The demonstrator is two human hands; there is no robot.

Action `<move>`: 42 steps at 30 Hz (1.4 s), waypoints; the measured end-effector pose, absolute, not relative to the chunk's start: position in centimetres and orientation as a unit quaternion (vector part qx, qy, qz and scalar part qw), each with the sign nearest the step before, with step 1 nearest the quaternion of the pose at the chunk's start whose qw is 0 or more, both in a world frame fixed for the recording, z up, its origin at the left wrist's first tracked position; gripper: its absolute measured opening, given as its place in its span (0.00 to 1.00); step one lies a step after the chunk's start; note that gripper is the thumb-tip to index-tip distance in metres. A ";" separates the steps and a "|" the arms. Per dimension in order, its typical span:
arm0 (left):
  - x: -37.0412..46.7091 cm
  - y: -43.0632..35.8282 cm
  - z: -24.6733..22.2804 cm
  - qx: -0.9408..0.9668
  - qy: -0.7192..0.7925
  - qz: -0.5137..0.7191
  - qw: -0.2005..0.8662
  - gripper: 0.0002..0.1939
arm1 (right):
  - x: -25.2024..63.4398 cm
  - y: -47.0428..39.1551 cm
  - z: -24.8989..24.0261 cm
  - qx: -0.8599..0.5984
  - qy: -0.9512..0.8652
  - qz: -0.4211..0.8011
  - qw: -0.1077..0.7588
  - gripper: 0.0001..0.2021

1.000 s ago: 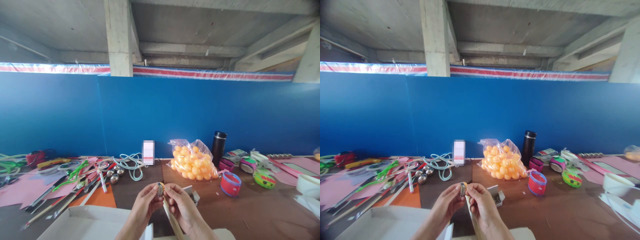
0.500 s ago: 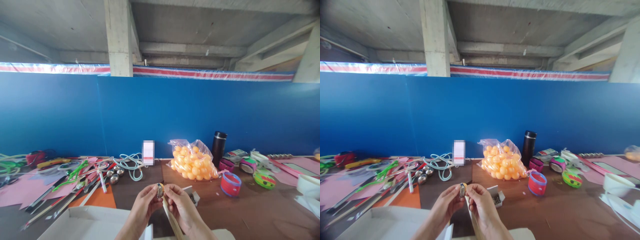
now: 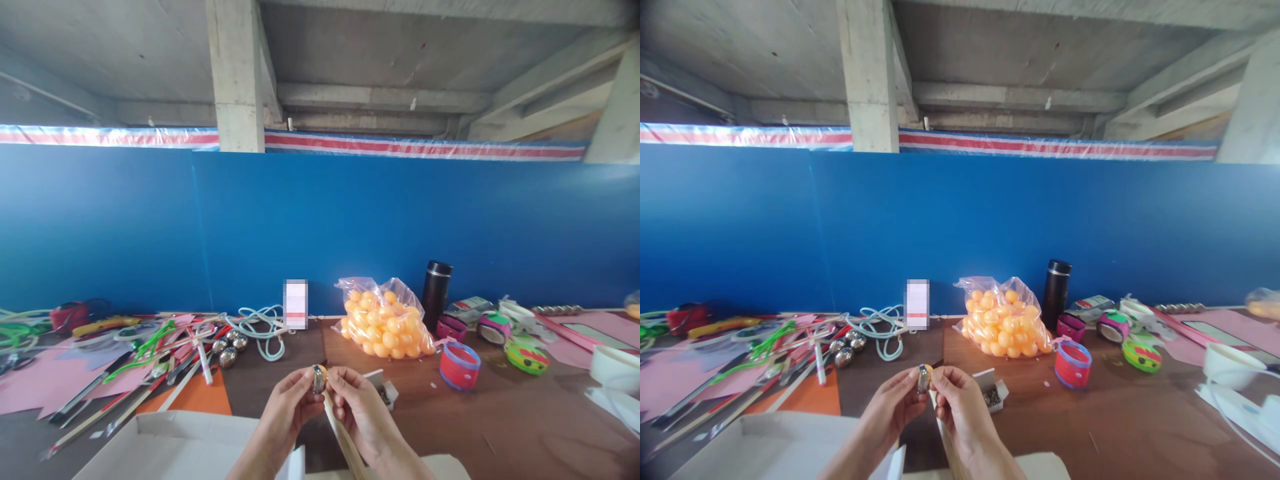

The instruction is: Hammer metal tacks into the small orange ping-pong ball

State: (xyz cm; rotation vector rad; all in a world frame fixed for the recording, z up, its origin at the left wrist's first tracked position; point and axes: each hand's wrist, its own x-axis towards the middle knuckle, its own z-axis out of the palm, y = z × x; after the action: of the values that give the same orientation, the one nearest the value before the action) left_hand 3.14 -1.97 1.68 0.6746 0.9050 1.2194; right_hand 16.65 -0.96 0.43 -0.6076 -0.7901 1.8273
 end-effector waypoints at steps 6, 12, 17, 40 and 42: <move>3.3 -2.1 1.9 0.293 0.409 0.546 0.670 0.15 | 16.9 -1.1 0.8 -0.247 -0.335 0.765 0.492 0.16; 3.2 -2.1 1.6 0.299 0.410 0.541 0.671 0.16 | 16.8 -1.1 0.6 -0.260 -0.327 0.761 0.496 0.16; 3.1 -2.1 1.5 0.300 0.407 0.538 0.675 0.15 | 16.7 -0.9 0.3 -0.259 -0.334 0.755 0.502 0.16; 3.3 -1.8 1.0 0.342 0.449 0.526 0.637 0.24 | 16.9 -0.6 -0.4 -0.295 -0.400 0.711 0.497 0.14; 3.3 -1.8 1.0 0.352 0.447 0.520 0.638 0.22 | 16.9 -0.6 -0.3 -0.295 -0.400 0.712 0.496 0.13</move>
State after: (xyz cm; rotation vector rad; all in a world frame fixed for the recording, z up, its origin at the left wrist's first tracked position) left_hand 3.26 -1.81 0.97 0.8032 1.0198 1.1868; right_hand 16.87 -0.65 -0.29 -0.7140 -0.9698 1.7255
